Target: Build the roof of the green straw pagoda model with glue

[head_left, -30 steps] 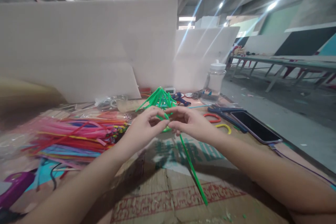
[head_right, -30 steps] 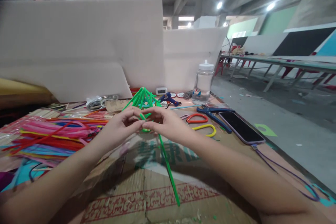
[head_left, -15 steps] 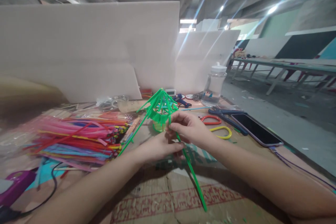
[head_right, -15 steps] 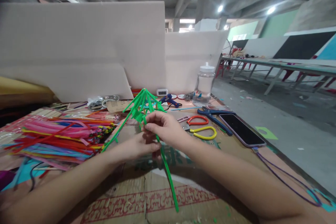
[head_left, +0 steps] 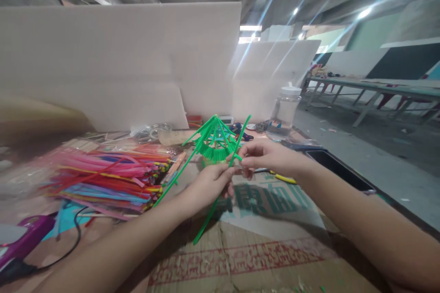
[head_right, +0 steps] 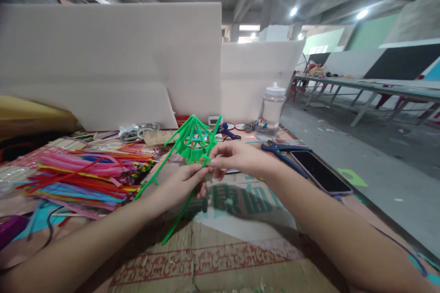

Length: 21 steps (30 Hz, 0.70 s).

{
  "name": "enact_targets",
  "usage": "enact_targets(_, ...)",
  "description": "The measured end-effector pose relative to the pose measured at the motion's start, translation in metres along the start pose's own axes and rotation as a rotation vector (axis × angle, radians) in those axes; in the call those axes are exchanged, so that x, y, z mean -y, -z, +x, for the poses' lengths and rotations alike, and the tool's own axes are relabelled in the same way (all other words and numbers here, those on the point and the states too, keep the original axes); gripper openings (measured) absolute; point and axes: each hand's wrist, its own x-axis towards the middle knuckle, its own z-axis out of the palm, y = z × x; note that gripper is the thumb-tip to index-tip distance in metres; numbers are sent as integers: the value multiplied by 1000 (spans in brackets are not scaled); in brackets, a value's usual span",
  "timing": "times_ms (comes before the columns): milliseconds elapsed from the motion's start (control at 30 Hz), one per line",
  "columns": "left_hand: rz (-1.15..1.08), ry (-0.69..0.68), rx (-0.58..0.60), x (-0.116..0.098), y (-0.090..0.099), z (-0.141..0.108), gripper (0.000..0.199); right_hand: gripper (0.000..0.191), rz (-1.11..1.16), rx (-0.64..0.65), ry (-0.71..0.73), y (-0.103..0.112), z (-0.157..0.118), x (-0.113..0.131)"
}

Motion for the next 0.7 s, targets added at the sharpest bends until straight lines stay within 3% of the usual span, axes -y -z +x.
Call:
enact_targets(67, 185, -20, 40, -8, 5, -5, 40, 30, 56, -11, 61, -9, 6, -7)
enact_targets(133, 533, -85, 0, -23, 19, -12, 39, 30, 29, -65, 78, -8, 9, -8)
enact_targets(200, 850, -108, -217, -38, 39, -20, 51, 29, -73, -175, 53, 5, 8, -6)
enact_targets(300, 1053, -56, -455, -51, 70, -27, 49, 30, -250, -336, -17, 35, 9, -13)
enact_targets(367, 1111, 50, -422, -49, 83, -26, 46, 31, -364, -348, -116, 53, 13, -26)
enact_targets(500, 1152, 179, -179, -35, 93, -20, 49, 22, -455, -374, -231, 76, 16, -53)
enact_targets(600, 1178, 208, -231, -29, 110, -22, 41, 18, -557, -505, -229, 89, 11, -53)
enact_targets(700, 1264, 398, -309, -22, 138, -30, 29, 12, -606, -616, -176, 93, 6, -40)
